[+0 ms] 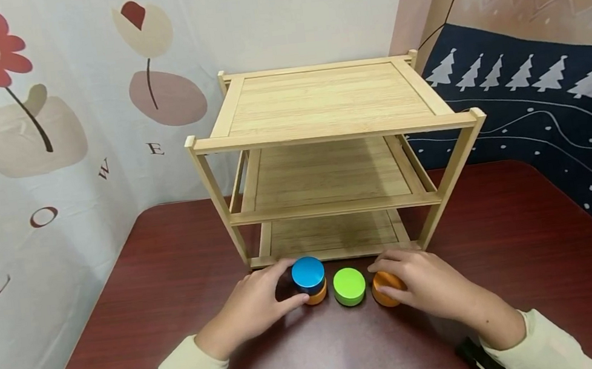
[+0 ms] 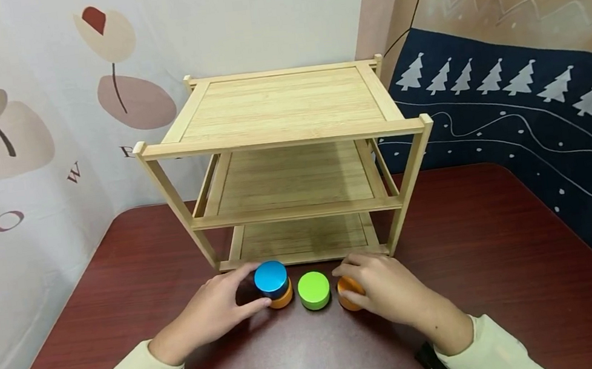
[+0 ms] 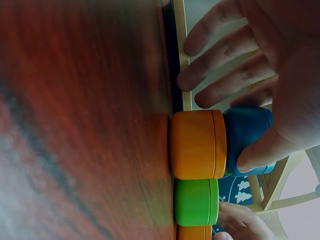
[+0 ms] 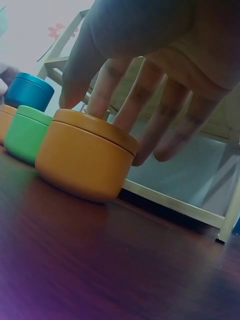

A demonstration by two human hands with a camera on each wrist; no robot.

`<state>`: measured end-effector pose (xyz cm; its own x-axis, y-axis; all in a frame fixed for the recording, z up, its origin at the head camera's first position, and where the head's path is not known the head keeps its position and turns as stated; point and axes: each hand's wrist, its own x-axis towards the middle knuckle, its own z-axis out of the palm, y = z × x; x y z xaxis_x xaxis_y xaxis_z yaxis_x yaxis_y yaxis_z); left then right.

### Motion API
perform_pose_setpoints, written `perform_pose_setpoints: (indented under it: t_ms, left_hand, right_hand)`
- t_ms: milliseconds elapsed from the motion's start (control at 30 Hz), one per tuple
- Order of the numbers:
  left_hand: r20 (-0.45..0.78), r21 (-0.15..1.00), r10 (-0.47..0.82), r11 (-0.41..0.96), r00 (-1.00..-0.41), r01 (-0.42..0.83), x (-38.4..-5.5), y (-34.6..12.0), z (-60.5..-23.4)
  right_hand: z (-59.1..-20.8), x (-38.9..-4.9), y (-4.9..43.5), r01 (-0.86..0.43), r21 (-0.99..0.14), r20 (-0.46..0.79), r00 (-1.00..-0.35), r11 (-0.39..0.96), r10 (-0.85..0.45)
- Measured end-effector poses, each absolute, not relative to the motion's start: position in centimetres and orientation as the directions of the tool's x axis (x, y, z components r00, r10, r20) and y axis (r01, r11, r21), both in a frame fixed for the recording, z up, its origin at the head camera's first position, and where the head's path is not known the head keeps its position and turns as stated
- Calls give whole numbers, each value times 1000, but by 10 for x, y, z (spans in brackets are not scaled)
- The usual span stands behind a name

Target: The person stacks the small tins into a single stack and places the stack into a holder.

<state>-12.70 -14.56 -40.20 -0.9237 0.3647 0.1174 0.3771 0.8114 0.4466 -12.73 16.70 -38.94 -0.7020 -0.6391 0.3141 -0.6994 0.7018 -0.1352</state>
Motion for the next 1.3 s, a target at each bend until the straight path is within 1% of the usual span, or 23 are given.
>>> perform_pose_setpoints:
  t_ms: [233,333,633,967,1300]
  left_hand:
    - [106,443,400,800,-910,404,-128,-147,-404]
    - [104,441,409,798,-907,410,-128,-148,-404]
    - [69,454,400,803,-914,385,-128,-148,-404]
    - [56,466,402,799,-914,380,-128,-148,-404]
    - [42,466,396,805,-917,368,-129,-148,-405]
  right_hand:
    - [-389,-128,169,-684,-190,255,-727,705,-637]
    - [-388,-127,170,-681,-201,251,-730,704,-635]
    - [-386,-127,173,-701,-203,276,-711,684,-647]
    - [-385,-127,175,-693,-211,214,-721,689,-659]
    - [-386,-128,176,-700,-215,204,-714,681,-669]
